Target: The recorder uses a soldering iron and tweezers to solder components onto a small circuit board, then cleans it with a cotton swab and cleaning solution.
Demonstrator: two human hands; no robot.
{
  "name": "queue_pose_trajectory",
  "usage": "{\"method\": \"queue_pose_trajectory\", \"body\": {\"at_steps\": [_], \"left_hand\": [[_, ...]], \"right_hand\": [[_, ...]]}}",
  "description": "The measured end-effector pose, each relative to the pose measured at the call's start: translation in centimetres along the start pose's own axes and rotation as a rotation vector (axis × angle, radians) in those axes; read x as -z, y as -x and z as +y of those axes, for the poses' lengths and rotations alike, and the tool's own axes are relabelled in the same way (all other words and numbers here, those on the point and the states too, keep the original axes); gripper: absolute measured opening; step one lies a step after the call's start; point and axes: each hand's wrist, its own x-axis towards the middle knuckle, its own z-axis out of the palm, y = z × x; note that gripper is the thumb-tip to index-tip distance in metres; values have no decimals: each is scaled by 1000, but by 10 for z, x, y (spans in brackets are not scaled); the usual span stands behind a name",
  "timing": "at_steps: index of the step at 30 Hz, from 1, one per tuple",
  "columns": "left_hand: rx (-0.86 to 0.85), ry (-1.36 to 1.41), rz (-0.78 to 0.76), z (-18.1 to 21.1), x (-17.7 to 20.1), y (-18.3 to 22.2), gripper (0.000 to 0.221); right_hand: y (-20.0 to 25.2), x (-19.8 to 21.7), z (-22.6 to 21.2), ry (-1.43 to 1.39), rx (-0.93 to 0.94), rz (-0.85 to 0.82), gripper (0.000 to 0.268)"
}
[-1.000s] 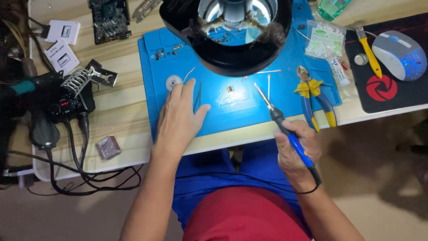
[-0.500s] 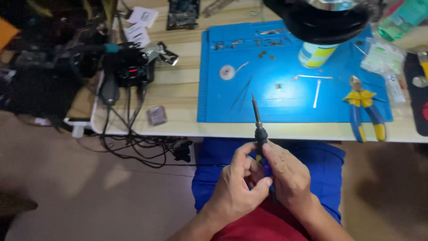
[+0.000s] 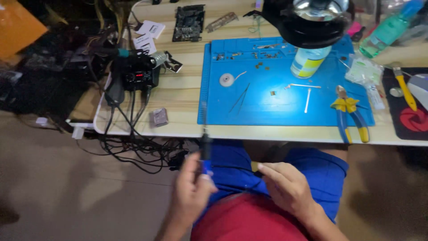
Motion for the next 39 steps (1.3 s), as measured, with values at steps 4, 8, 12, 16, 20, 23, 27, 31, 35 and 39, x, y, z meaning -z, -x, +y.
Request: {"method": "queue_pose_trajectory", "body": {"at_steps": [4, 8, 12, 16, 20, 23, 27, 31, 35, 39], "left_hand": [[58, -218, 210, 6, 57, -12, 57], [-190, -689, 398, 24, 101, -27, 49], [-312, -845, 462, 62, 122, -48, 33], [-247, -897, 497, 75, 137, -69, 26], [-384, -1017, 479, 69, 154, -92, 24], [-450, -1063, 466, 65, 164, -104, 24], [-587, -1261, 449, 39, 183, -124, 22], [-309, -1432, 413, 36, 190, -139, 26], [-323, -957, 299, 0, 212, -168, 29], [-379, -864, 307, -34, 231, -192, 20]], "right_hand": [[85, 9, 81, 218, -251, -31, 34], [148, 16, 170, 727, -701, -176, 59], [146, 33, 243, 793, -1008, -350, 54], [136, 9, 262, 763, -965, -371, 54], [122, -7, 271, 733, -912, -410, 54], [117, -26, 279, 705, -874, -448, 55], [154, -16, 279, 708, -905, -489, 57], [180, 3, 259, 706, -948, -504, 59], [189, 8, 223, 676, -949, -534, 62], [150, 1, 220, 635, -921, -577, 65]]}}
